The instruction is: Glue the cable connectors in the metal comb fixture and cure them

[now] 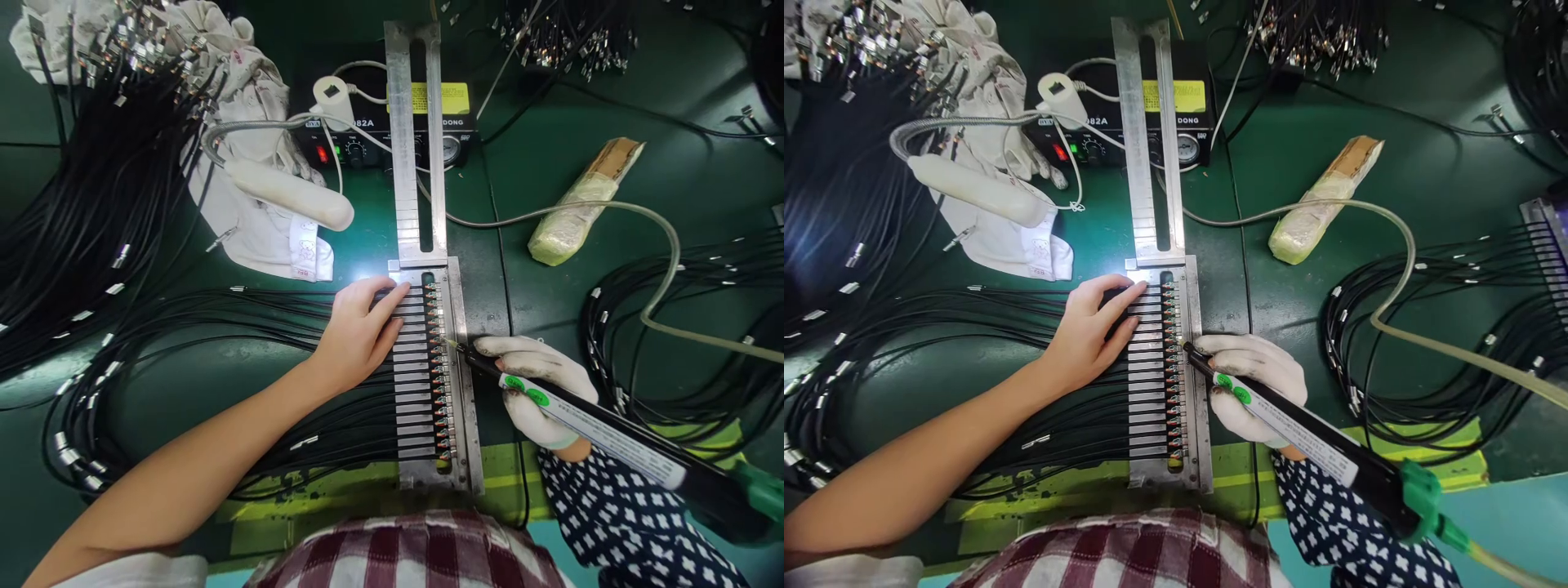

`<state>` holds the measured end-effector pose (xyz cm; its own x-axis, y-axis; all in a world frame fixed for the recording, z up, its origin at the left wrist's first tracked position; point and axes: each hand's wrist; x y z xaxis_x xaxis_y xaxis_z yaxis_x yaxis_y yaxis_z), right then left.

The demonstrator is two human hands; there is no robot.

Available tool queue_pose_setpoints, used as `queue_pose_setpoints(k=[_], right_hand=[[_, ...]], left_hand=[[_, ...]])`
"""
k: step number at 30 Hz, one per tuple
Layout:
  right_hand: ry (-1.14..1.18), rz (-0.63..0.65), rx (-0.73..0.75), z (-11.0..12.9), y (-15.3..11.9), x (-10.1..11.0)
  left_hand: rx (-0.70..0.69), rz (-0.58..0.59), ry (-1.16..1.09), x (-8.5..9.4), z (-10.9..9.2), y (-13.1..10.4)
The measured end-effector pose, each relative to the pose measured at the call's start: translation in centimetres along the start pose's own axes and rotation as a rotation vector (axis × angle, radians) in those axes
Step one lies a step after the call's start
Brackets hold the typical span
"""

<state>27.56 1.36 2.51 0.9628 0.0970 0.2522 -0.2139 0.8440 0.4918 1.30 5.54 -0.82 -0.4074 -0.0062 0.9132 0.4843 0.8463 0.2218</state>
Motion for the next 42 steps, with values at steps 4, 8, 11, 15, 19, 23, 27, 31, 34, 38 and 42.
queue_pose_setpoints(k=[4,8,11,15,19,23,27,31,34,38,42], right_hand=[[-0.014,0.028,0.009,0.40,-0.20,-0.02],[-0.014,0.073,-0.001,0.03,-0.43,-0.22],[-0.007,0.082,-0.006,-0.24,-0.50,-0.28],[-0.003,0.076,-0.007,-0.38,-0.63,-0.26],[0.004,0.072,-0.026,-0.51,-0.81,-0.28],[0.011,0.075,-0.012,-0.42,-0.67,-0.32],[0.024,0.077,-0.011,-0.26,-0.46,-0.30],[0.029,0.084,-0.008,-0.25,-0.55,-0.25],[0.033,0.082,-0.013,-0.24,-0.70,-0.23],[0.024,0.078,-0.015,-0.21,-0.80,-0.19],[0.025,0.070,-0.025,-0.26,-0.79,-0.18]], left_hand=[[-0.013,-0.010,-0.004,-0.06,0.08,-0.01],[-0.024,-0.016,-0.001,-0.05,0.10,-0.02],[-0.025,-0.014,0.004,0.02,0.06,0.03],[-0.022,-0.011,0.008,0.06,0.04,0.06],[-0.027,-0.016,0.003,0.03,0.08,0.01],[-0.029,-0.017,0.004,0.05,0.10,0.02],[-0.030,-0.021,0.002,0.07,0.08,0.07],[-0.024,-0.018,0.005,0.01,0.05,0.04],[-0.018,-0.018,0.012,-0.02,0.02,0.01],[-0.012,-0.015,0.009,-0.07,-0.02,-0.02],[-0.011,-0.016,0.011,-0.10,-0.05,-0.02]])
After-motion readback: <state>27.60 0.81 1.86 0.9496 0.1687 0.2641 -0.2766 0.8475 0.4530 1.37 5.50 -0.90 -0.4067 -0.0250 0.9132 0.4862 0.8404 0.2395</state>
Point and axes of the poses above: each hand's wrist, its own y-axis towards the middle knuckle, its own x-axis out of the back of the hand, z = x × y, and after that the axes turned 7 degrees about y, right-handed
